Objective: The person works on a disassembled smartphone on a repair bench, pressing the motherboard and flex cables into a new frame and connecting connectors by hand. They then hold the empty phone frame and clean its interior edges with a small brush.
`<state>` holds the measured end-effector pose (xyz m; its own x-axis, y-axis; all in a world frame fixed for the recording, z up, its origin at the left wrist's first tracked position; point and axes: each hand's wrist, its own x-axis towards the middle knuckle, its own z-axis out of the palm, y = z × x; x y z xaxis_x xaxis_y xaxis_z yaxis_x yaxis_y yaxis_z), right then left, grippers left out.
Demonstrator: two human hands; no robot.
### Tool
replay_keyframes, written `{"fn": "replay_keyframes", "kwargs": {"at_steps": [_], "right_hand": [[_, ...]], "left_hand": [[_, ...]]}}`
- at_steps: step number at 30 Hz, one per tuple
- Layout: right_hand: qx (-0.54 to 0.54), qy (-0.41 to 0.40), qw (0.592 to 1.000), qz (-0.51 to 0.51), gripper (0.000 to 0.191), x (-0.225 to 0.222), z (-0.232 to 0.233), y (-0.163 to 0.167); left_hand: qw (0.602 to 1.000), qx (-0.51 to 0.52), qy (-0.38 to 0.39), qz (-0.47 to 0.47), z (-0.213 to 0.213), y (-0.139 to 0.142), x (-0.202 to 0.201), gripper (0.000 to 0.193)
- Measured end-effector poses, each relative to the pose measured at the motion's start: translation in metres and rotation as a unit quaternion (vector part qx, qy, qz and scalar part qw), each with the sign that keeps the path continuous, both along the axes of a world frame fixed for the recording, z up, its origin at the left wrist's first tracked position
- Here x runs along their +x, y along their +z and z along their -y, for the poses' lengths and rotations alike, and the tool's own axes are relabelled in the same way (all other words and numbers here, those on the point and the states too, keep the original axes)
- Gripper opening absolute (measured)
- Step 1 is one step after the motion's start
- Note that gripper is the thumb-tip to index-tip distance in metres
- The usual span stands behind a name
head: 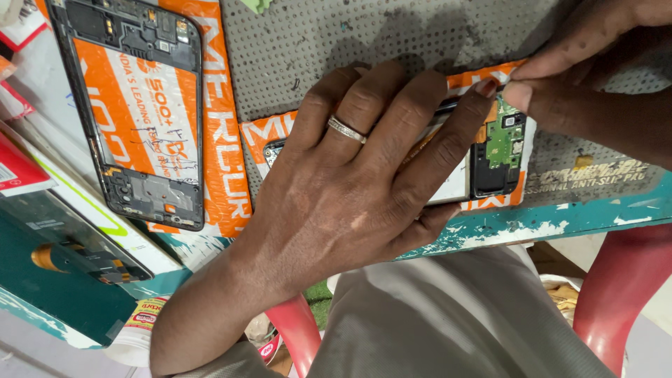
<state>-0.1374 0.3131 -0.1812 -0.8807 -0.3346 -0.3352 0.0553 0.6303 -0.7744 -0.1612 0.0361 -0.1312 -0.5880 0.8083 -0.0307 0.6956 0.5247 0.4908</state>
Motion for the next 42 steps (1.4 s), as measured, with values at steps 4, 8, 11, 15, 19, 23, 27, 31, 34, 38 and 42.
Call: {"fn": "replay_keyframes", "kwargs": {"at_steps": [4,8,11,15,19,23,27,31,34,38,42], "right_hand": [[0.023,-0.006,0.999,0.044,0.011,-0.002,-0.003,-0.001],[0.004,-0.014,0.999,0.039,0.010,0.001,-0.004,0.000],[-0.008,-0.023,0.999,0.031,0.009,0.003,-0.003,0.001],[-0.013,-0.017,0.999,0.035,0.009,-0.001,-0.001,0.001],[-0.004,-0.013,0.999,0.032,0.009,-0.003,0.002,0.001],[0.011,-0.021,1.000,-0.002,0.013,0.002,0.007,0.010],[0.018,-0.026,0.999,-0.017,0.022,0.000,0.008,0.042],[0.098,0.086,0.969,-0.210,0.074,0.001,0.010,0.078],[0.063,0.120,0.962,-0.236,0.116,0.009,0.016,0.086],[0.057,0.123,0.964,-0.230,0.130,0.021,0.018,0.084],[0.078,0.109,0.964,-0.231,0.127,0.027,0.029,0.096]], "left_hand": [[1.000,0.001,0.000,-0.002,0.000,-0.001,0.000,0.075],[1.000,-0.001,-0.001,-0.003,0.000,-0.001,0.000,0.077],[1.000,-0.002,-0.001,-0.002,0.000,0.000,-0.001,0.078],[1.000,-0.003,0.000,-0.004,-0.001,0.001,-0.001,0.079],[1.000,-0.002,0.000,-0.001,-0.001,0.001,-0.001,0.082],[1.000,0.005,0.007,0.007,-0.003,0.008,0.000,0.083],[1.000,-0.018,0.011,-0.016,0.002,0.035,0.001,0.084],[0.998,-0.035,0.051,0.010,0.017,0.065,0.005,0.093],[0.995,-0.013,0.089,0.045,0.033,0.073,0.007,0.096],[0.992,0.024,0.110,0.063,0.054,0.073,0.015,0.098],[0.991,0.014,0.116,0.068,0.063,0.079,0.025,0.097]]}}
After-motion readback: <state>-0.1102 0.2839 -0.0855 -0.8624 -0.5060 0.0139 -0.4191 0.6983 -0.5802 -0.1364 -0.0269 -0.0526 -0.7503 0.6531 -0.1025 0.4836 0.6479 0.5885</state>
